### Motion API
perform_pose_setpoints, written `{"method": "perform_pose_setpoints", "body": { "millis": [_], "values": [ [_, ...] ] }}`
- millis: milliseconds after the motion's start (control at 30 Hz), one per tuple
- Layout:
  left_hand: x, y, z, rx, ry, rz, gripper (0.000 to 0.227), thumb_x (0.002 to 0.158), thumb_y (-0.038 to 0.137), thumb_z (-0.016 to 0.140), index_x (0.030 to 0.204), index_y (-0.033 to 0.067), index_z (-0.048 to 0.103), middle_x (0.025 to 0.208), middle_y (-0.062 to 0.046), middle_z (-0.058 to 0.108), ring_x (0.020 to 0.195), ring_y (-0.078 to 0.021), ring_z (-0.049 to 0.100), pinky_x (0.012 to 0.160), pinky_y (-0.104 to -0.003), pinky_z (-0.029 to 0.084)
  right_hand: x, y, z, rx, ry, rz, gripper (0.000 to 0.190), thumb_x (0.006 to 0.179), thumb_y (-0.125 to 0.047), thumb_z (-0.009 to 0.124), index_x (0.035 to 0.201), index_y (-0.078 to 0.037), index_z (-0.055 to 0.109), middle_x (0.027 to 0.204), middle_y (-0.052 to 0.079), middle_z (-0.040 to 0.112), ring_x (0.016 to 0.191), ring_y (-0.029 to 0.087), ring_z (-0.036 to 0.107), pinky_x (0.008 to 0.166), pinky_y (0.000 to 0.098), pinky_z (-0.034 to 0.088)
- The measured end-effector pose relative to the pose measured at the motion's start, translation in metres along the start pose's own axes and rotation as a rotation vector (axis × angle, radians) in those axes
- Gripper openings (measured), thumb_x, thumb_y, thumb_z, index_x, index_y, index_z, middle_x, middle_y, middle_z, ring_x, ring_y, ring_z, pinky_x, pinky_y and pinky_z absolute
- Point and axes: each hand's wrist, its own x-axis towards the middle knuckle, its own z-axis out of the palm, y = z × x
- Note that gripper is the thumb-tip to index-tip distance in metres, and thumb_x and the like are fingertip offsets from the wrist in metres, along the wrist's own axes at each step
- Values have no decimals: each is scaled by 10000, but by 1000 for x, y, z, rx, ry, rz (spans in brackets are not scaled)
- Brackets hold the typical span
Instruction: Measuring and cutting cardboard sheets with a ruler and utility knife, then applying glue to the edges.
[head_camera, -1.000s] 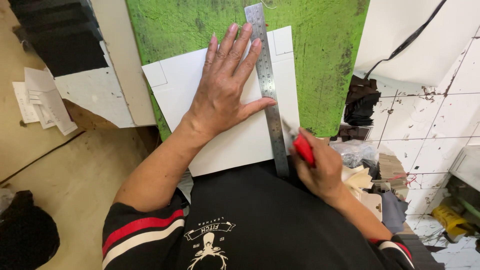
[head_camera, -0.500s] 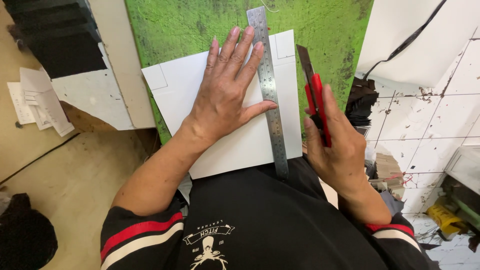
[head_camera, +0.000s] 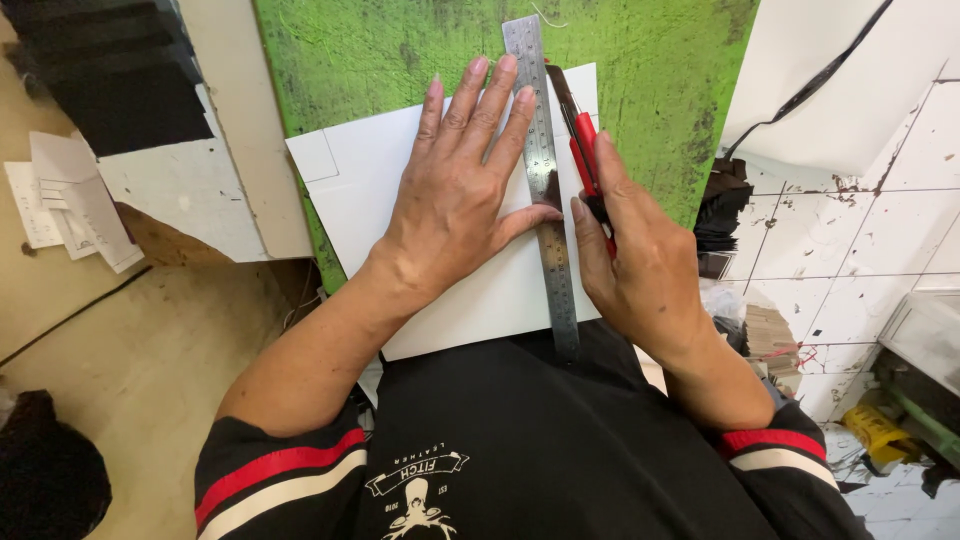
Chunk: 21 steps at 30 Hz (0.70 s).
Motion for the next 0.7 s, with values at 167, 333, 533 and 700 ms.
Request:
{"method": "perform_pose_setpoints", "body": {
  "millis": [167,333,533,700],
  "values": [
    [0,1,-3,6,7,-1,1060,905,672,898,1572,-29,466,1646,-233,281,1542,-398,231,1271,-598,189,2,-2,-5,-8,-27,-9,519,1119,-73,594,1564,60,362,1531,253,567,1275,347,688,1026,415,567],
    [1,3,-4,12,-36,-15,1055,924,670,871,1593,-36,462,1655,-242,246,1546,-402,193,1263,-620,149,5,-3,-12,-70,-99,-37,525,1124,-80,576,1578,55,351,1466,297,632,1069,374,731,850,433,583],
    [2,4,-7,5,-50,-19,1057,930,649,881,1610,-48,470,1655,-261,241,1535,-432,166,1249,-655,113,-1,-8,-16,-37,-120,-50,521,1131,-55,574,1572,83,333,1516,314,582,1108,396,723,902,447,588],
    [2,4,-7,19,-33,-8,1054,927,667,878,1608,-46,507,1655,-259,261,1528,-433,156,1239,-666,113,-14,-10,-17,-19,-135,-7,534,1118,-43,588,1579,56,338,1527,279,578,1192,375,708,912,432,586]
  ]
}}
